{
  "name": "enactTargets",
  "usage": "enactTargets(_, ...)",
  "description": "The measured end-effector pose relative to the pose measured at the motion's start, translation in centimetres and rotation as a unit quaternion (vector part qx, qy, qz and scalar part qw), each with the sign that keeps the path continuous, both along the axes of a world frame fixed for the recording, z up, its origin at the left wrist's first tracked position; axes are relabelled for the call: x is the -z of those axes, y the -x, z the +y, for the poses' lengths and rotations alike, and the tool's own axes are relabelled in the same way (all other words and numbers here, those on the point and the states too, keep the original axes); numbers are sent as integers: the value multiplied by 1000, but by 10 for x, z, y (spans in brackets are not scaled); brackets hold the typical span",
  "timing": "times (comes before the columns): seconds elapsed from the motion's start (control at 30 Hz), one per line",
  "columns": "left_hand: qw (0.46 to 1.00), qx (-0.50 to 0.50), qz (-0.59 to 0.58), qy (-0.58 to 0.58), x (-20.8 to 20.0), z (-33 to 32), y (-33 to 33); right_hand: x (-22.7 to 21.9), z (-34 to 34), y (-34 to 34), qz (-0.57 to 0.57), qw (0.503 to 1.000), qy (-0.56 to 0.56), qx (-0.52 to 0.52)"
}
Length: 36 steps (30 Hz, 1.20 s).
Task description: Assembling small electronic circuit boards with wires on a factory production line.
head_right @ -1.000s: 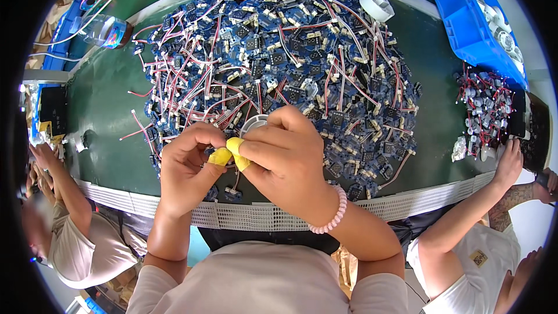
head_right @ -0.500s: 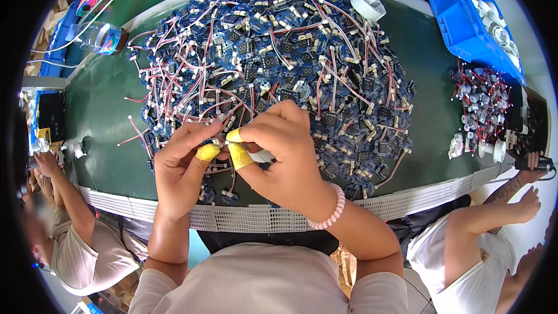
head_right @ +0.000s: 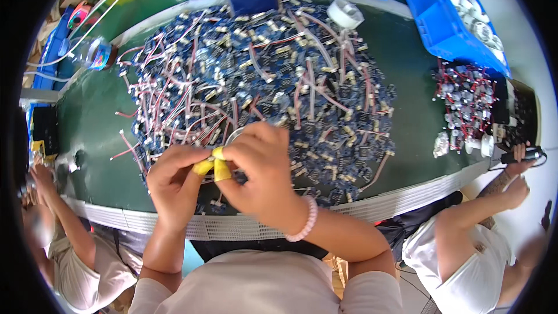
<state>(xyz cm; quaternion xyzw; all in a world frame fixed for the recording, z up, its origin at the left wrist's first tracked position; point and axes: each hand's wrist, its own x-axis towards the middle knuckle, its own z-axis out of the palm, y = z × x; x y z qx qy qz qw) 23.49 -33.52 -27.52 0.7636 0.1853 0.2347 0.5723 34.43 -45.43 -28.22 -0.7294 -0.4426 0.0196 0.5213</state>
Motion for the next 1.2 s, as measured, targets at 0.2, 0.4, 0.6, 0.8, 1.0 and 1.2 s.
enactTargets(0.2, 998, -54, -35, -24, -3, -7, 4, -9, 0, 20, 13, 999, -49, -1)
enactTargets(0.4, 999, -29, -18, 4, -6, 4, 18, -9, 3, -2, 111, 980, -33, -162)
enactTargets(0.6, 980, -185, -55, -46, -33, 62, 58, -21, 9, -168, -180, 966, 42, 179)
enactTargets(0.8, 924, -348, 45, -154, -8, 174, 117, 7, 0, -259, -89, 957, 201, 188)
enactTargets(1.0, 854, -216, 172, -442, -25, 103, 87, -31, -14, -149, 60, 991, -71, 95)
enactTargets(1.2, 904, -94, 243, -340, -10, 77, 54, -3, -20, -36, 53, 981, 8, -185)
